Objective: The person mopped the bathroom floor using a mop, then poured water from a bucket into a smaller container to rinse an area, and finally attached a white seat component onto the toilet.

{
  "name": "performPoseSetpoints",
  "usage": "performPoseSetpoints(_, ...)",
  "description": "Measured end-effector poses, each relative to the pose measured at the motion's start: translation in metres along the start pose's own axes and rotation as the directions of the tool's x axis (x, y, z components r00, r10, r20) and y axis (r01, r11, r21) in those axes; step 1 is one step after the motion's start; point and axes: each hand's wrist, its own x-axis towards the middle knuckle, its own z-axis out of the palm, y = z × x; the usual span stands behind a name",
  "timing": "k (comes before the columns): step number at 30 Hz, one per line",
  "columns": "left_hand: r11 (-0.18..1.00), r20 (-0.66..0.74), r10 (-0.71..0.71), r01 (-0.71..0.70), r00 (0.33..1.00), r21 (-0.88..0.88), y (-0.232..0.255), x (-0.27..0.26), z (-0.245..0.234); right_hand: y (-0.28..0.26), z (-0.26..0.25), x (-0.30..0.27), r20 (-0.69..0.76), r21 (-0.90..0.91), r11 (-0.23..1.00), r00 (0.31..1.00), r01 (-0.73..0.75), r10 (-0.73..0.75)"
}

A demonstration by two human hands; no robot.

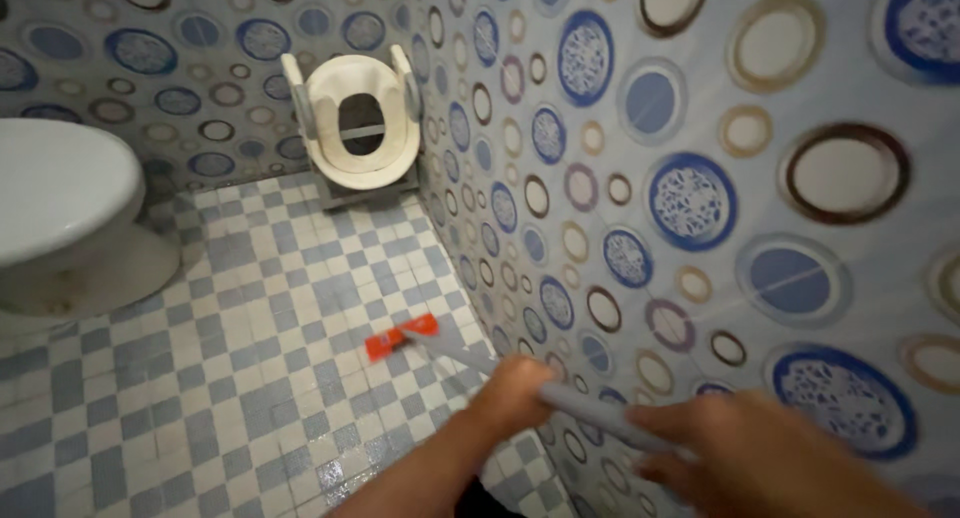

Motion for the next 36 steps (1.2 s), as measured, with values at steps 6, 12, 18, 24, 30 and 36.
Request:
performPoseSetpoints(6, 0.978, 0.114, -0.201, 0.194, 0.973, 0.077, -0.090, -0.010, -0.008, -0.050, 0.043, 0.044, -0.265, 0.207, 0.973, 0.963, 0.104, -0.046)
performPoseSetpoints(12, 0.864, -0.041, -0.420, 0.413, 0.907, 0.287, -0.173, -0.002, -0.063, -0.089, 0.077, 0.162, -0.679, 0.118, 0.907, 0.699, 0.405, -0.224)
performPoseSetpoints(18, 0.766, 0.038, -0.533, 0.463, 0.845, 0.447, -0.175, 0.032, -0.092, -0.090, 0.057, 0.236, -0.400, 0.243, 0.916, 0.893, 0.319, -0.205)
performPoseSetpoints(24, 0.969, -0.003, -0.220, 0.219, 0.975, 0.118, -0.139, 0.047, -0.035, -0.007, 0.019, 0.156, -0.214, 0.126, 0.965, 0.956, 0.231, -0.201)
performPoseSetpoints(30, 0.980, 0.029, -0.162, 0.164, 0.986, -0.113, -0.028, 0.053, 0.030, 0.072, -0.019, 0.054, 0.101, 0.149, 0.977, 0.981, 0.152, -0.168)
performPoseSetpoints(36, 0.968, 0.112, -0.238, 0.226, 0.965, 0.109, -0.052, 0.032, 0.033, 0.052, 0.029, 0.075, 0.094, 0.427, 0.901, 0.995, -0.069, 0.031)
